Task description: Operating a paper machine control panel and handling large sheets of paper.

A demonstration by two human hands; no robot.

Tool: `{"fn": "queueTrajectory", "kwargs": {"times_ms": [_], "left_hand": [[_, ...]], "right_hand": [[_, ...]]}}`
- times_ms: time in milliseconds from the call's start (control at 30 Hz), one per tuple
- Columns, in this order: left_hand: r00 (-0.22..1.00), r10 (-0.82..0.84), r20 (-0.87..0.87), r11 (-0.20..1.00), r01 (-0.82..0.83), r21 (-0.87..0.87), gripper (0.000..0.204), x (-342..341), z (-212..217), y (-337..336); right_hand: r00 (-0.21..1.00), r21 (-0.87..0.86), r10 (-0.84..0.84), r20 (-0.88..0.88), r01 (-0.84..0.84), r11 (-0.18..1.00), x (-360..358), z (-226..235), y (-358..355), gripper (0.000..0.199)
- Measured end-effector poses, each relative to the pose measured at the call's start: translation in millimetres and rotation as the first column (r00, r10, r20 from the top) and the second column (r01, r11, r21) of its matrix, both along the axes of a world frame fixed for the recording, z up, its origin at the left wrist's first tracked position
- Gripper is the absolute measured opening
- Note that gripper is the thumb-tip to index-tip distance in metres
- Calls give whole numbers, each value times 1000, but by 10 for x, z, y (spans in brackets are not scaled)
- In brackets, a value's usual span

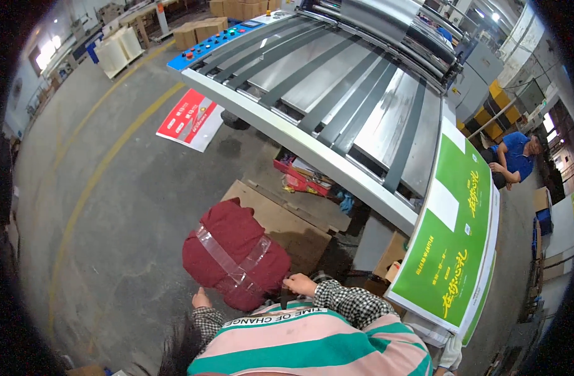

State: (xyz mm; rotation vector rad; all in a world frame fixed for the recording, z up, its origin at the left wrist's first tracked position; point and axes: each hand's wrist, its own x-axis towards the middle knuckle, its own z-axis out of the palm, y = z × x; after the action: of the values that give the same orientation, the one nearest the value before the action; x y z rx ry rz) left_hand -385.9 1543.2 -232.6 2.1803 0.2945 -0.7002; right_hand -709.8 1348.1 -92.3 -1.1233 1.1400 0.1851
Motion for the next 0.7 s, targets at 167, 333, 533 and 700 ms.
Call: {"fn": "queueTrajectory", "kwargs": {"times_ms": [167, 333, 533, 700], "left_hand": [[994, -18, 108, 999, 15, 30, 41, -234, 1146, -853], [859, -148, 490, 969, 26, 247, 50, -654, 1601, -1640], [951, -296, 87, 693, 152, 705, 69, -1362, 1784, -2546], [922, -333, 195, 575, 35, 817, 68, -1468, 1606, -2709]], "right_hand": [[953, -54, 228, -201, -243, 969, -136, -393, -504, 38], [728, -165, 585, -359, -666, 727, 69, -441, -1327, 47], [327, 0, 921, -213, -942, 335, 136, -724, -2265, 45], [548, -216, 800, -243, -835, 506, -85, -897, -2919, 43]]}}
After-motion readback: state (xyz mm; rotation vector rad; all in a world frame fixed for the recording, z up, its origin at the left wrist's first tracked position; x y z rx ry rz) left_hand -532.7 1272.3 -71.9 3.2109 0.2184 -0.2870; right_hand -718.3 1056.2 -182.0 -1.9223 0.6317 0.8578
